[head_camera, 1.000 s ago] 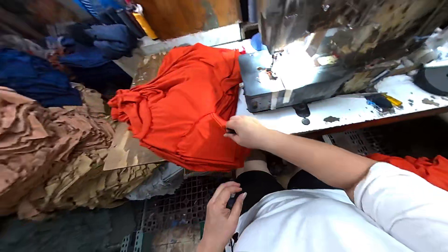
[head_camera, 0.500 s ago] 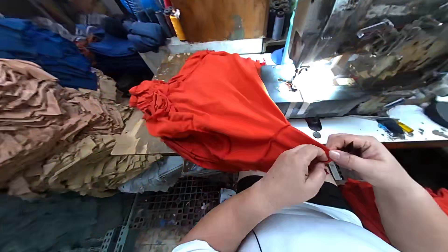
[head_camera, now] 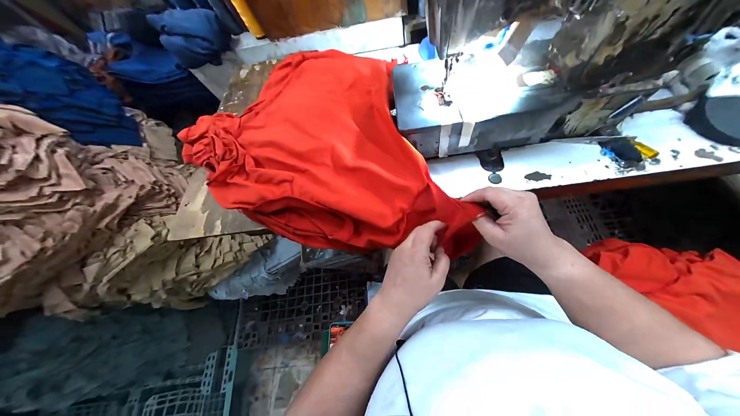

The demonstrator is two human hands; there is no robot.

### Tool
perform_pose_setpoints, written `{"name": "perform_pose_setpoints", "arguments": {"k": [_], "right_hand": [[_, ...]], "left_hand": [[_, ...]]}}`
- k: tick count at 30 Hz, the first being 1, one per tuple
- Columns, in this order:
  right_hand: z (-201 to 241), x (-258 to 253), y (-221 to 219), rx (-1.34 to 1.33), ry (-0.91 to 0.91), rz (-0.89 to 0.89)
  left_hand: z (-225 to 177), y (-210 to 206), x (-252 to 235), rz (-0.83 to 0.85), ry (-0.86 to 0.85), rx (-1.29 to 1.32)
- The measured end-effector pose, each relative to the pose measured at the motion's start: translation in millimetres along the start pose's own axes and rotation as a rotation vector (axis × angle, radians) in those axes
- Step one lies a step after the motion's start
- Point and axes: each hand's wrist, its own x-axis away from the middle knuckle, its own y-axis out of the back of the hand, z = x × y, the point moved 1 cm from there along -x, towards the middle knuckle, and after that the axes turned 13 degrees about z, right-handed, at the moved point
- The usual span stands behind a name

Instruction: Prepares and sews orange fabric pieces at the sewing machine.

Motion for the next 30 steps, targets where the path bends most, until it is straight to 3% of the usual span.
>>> {"name": "perform_pose_setpoints", "arguments": {"k": [4,7,9,12,15,17,19,20,23,25,27,30], "right_hand": [[22.3,1.7,-15.7,-0.094,0.034,0.128],[21.1,1.8,-8.8,-0.117,0.076,0.094],[14.1,5.4,-1.0,-0.068,0.095,0.054],[-8.6,17.8,-3.4,0.063,-0.024,0.088],[-29.1,31.5,-25.0,-0.121,-0.213,0.101],[-26.4,30.2,-27.2,-0.438,-0.316,-0.009],[-18.8,19.5,-20.0,-0.948,-0.424,-0.105],[-15.0,13.1,-16.5,-1.184,-0.452,-0.111],[-7.0,3.1,-13.0,-1.612,-0.432,0.046],[-5.4,3.2,-13.7,-1.670,-0.408,0.137],[-3.4,4.6,-12.0,-1.625,-0.364,0.159],[8.8,5.2,-1.0,-1.485,-0.326,0.132]], "left_hand": [[-5.3,-13.4,0.8,-0.155,0.037,-0.011],[-2.3,-7.7,-0.6,-0.119,-0.051,0.155],[-0.7,-2.9,2.7,-0.046,-0.058,0.419],[0.1,6.7,7.8,-0.059,-0.118,1.046],[5.0,17.6,3.3,-0.082,-0.213,1.389],[15.1,22.4,-1.7,-0.086,-0.266,1.177],[23.9,30.4,-5.8,-0.130,-0.263,0.786],[25.4,33.4,-8.1,-0.166,-0.219,0.732],[20.3,41.8,-14.0,-0.249,0.004,0.980],[17.6,48.2,-12.3,-0.277,0.066,1.160],[15.1,51.6,-6.1,-0.281,0.019,1.235],[14.6,55.0,7.5,-0.232,-0.112,1.152]]}}
